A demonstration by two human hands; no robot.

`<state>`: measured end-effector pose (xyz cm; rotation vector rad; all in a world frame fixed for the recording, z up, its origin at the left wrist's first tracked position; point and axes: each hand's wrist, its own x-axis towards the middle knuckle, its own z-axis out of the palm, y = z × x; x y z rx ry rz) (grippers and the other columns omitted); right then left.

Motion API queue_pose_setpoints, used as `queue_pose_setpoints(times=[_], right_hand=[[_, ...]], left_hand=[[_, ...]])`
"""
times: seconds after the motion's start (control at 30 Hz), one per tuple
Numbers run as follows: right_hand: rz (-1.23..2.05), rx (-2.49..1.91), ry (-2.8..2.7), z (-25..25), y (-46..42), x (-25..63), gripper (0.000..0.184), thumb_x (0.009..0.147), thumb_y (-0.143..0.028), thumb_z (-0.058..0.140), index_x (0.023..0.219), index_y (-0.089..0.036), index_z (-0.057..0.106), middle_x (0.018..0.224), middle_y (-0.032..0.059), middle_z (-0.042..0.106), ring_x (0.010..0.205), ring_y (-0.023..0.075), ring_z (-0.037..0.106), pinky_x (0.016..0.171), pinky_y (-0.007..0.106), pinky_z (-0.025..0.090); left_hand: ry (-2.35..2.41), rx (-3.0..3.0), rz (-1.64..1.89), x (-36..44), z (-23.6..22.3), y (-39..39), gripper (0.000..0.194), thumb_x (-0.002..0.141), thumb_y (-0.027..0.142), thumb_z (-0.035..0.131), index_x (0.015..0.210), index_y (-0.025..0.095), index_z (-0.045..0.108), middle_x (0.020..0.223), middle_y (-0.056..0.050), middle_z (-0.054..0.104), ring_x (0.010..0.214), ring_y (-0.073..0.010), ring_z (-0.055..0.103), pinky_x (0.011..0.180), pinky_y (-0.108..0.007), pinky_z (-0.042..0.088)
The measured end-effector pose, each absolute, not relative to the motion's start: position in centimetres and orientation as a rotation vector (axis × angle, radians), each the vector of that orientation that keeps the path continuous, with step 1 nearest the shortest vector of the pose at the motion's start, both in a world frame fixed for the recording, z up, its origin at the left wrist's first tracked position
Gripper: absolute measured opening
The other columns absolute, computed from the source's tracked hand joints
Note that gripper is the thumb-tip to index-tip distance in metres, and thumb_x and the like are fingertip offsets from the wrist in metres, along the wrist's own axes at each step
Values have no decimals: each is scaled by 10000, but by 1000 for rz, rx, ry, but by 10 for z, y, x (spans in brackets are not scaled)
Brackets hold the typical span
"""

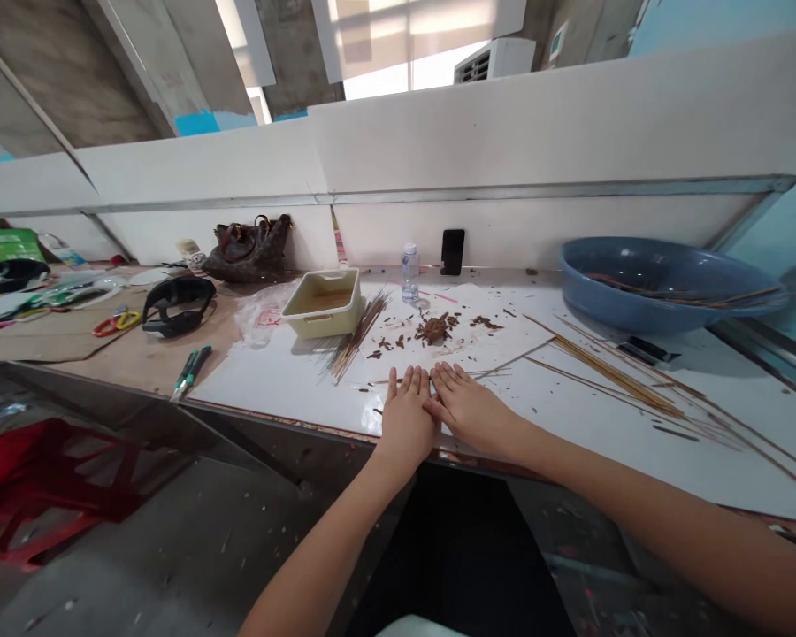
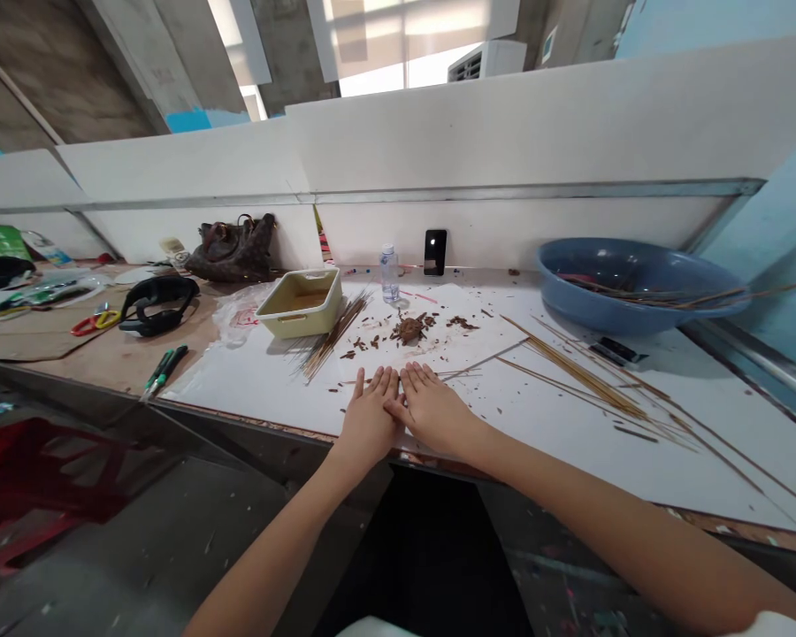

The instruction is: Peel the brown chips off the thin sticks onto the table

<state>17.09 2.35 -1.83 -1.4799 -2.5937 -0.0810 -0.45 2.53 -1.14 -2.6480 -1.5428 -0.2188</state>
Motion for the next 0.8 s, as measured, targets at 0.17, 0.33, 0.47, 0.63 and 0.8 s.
queue_pose_setpoints(times=[0.17,0.33,0.47,0.63,0.8], right_hand=[[-11,-1529,-2574,-16,26,167,768,1183,-520,322,1690,47,431,1729,314,420,1661,373,396,1376,552,337],[40,-1604,-2561,-9,50,163,739,1170,-482,384,1737,-7,372,1729,286,437,1661,379,395,1380,584,322],[-7,-1552,-2584,-13,45,167,749,1170,-486,374,1743,-3,351,1728,289,438,1661,384,395,1372,600,331],[-17,-1515,-2595,-16,23,171,769,1184,-535,303,1689,26,447,1728,313,429,1660,373,400,1364,570,354],[31,-1568,-2613,-7,31,167,770,1184,-533,288,1682,30,456,1719,316,443,1654,367,412,1374,550,334]], left_hand=[[-1560,-2669,-204,-6,-11,28,624,1171,316,248,1708,75,458,1751,-160,464,1690,-288,370,1438,-568,141],[-1661,-2644,-136,1,-4,51,625,1146,290,306,1722,85,438,1769,-170,426,1695,-294,360,1433,-559,171],[-1645,-2626,-137,1,-7,46,618,1154,290,283,1720,101,448,1770,-157,441,1695,-284,359,1434,-542,159],[-1597,-2611,-164,-3,-17,28,624,1159,286,248,1711,83,456,1762,-161,459,1688,-269,376,1439,-516,144],[-1630,-2631,-165,-1,-16,37,633,1156,309,268,1717,73,443,1772,-167,431,1693,-294,363,1432,-538,177]])
